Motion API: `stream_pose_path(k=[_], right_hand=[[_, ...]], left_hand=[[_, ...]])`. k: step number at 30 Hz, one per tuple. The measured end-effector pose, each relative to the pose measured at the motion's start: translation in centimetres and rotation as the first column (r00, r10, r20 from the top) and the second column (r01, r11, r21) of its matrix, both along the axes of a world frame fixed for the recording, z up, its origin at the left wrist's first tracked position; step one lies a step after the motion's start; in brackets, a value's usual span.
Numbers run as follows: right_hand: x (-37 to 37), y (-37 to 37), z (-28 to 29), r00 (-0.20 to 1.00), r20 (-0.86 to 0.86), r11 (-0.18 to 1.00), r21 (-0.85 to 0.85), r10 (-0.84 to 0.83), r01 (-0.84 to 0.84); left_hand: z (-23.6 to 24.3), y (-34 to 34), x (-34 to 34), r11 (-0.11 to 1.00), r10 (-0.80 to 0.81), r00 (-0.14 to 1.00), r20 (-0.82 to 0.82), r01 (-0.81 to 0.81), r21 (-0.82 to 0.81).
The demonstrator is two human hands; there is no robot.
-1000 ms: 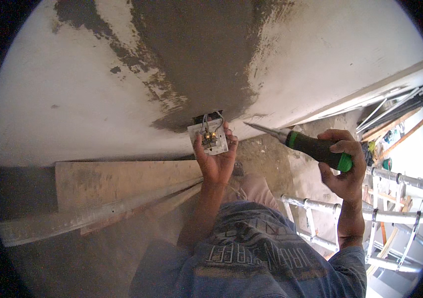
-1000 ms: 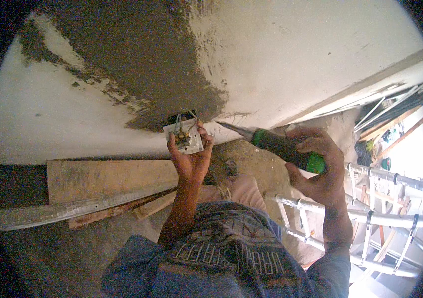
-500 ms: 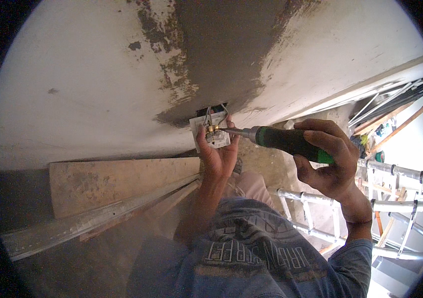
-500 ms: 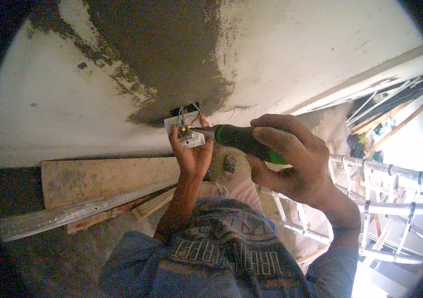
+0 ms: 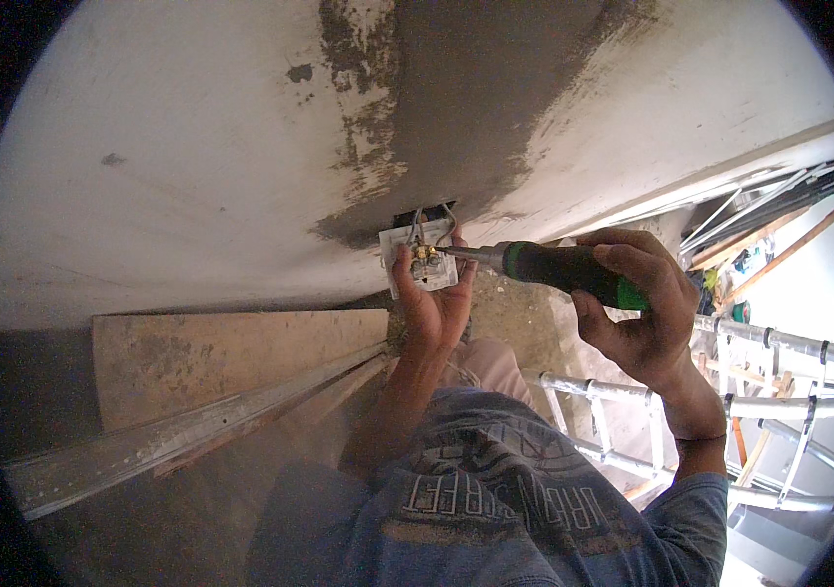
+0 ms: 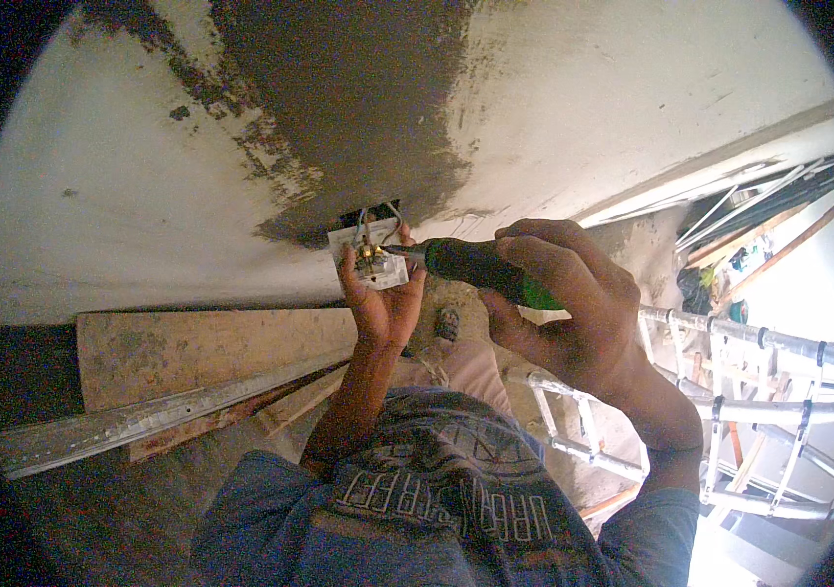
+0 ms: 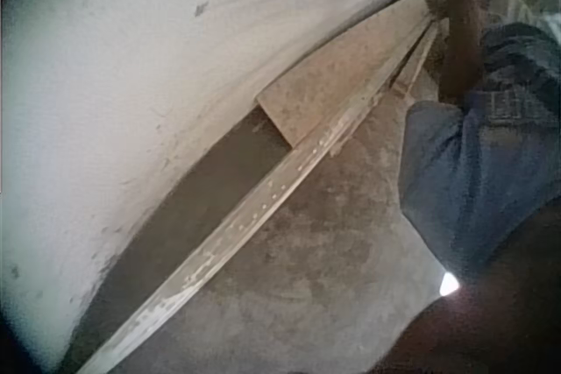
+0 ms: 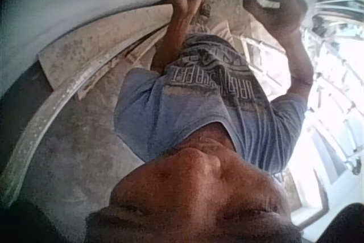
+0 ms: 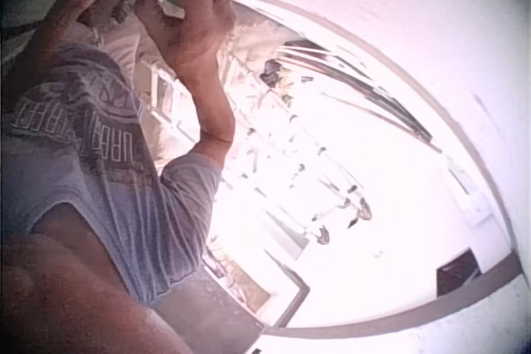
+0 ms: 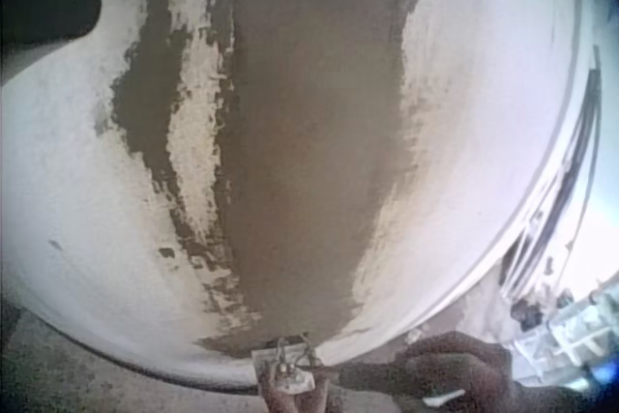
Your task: The person installs an electrical wall socket by connecting wires and securing the plate with a screwdriver.
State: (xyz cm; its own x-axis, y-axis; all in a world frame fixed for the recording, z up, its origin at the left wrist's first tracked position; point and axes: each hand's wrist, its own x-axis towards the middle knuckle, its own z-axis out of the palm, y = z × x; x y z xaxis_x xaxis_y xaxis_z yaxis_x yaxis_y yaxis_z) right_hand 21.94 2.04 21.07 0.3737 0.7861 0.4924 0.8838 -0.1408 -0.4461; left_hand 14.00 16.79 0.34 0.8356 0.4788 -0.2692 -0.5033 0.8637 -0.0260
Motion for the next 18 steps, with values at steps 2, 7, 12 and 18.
stream_pose_path(k=[2,7,12,18], right_hand=[[0.0,0.1,0.0,1.0,-0.002,1.0,0.003,0.004,-0.004],[0.1,1.1,1.3,0.999,0.024,0.999,-0.031,0.045,-0.044],[-0.1,2.0,2.6,0.999,0.019,0.993,-0.108,0.042,-0.039],[-0.4,3.0,4.1,0.969,0.048,0.936,-0.273,0.241,-0.22]], left_hand=[[0.1,0.0,0.0,1.0,-0.009,1.0,0.009,0.009,-0.021],[0.4,-0.2,0.0,1.0,0.017,1.0,-0.022,-0.016,0.024],[0.4,-0.1,0.1,0.999,0.024,1.0,0.018,-0.024,-0.022],[-0.1,-0.2,0.1,0.999,0.025,0.998,0.058,-0.024,-0.022]])
